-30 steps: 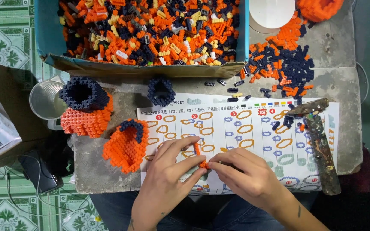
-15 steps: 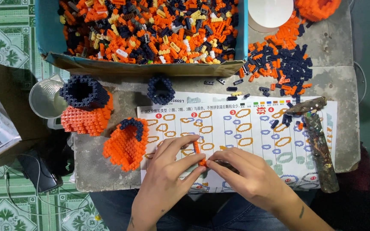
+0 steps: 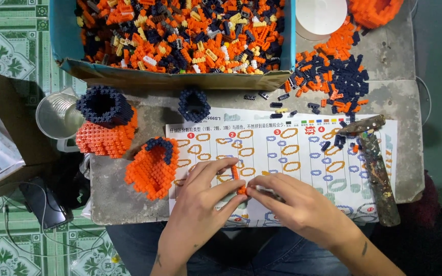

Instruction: The person assembles a 3D model from small interlocking plastic blocks by picking up individual blocks and attaching them to the model, occasionally using a hammer to secure blocks and shifting attached blocks by hand.

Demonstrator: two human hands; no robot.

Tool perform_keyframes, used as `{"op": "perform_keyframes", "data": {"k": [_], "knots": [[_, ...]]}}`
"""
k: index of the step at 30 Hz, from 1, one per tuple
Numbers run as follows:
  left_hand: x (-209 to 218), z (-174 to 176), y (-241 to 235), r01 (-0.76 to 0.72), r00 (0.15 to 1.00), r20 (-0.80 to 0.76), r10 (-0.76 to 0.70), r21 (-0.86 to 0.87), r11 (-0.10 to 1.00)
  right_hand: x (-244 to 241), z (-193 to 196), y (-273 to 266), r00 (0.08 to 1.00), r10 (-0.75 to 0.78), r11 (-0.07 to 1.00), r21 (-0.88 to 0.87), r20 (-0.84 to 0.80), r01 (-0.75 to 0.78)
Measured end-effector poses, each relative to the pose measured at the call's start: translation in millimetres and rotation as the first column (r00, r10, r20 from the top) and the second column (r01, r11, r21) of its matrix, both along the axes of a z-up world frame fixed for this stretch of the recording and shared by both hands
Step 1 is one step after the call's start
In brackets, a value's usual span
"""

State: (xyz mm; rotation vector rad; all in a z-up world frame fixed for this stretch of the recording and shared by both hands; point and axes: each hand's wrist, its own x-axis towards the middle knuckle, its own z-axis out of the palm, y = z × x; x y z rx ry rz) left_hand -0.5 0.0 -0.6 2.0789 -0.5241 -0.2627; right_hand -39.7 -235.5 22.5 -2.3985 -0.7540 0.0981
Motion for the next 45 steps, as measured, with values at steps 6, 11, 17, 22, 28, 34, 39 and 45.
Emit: {"op": "perform_keyframes", "data": {"k": [6, 11, 17, 22, 28, 34, 39, 45], "knots": [[-2, 0, 1, 0.019, 1.0, -0.017, -0.019, 0.001, 1.0, -28, -7, -6, 0.922, -0.387, 0.913, 0.13, -0.016, 0.386], [-7, -4, -2, -0.017, 1.0, -0.019, 0.017, 0.033, 0.999, -50, -32, -2, 0.941, -0.332, 0.942, -0.023, 0.059, 0.334], [-9, -7, -4, -0.044, 0.999, -0.026, 0.045, 0.037, 0.998, -43, -26, 12, 0.937, -0.337, 0.935, -0.084, 0.095, 0.344], [-7, -5, -5, -0.036, 0.999, -0.011, 0.037, 0.041, 0.998, -46, -38, 10, 0.928, -0.36, 0.928, -0.071, 0.094, 0.367], [-6, -4, -6, -0.033, 0.999, -0.014, 0.033, 0.047, 0.998, -49, -45, 10, 0.912, -0.394, 0.914, -0.051, 0.115, 0.402], [-5, -7, -7, -0.029, 0.999, -0.036, 0.032, 0.072, 0.997, -46, -43, 9, 0.902, -0.428, 0.904, 0.004, 0.059, 0.428], [-4, -8, -7, -0.02, 0.999, -0.027, 0.022, 0.069, 0.997, -42, -43, 10, 0.888, -0.456, 0.89, 0.042, 0.058, 0.454], [-3, -7, -9, -0.015, 1.0, -0.011, 0.016, 0.082, 0.997, -42, -43, 9, 0.877, -0.479, 0.877, 0.057, 0.039, 0.477]]}}
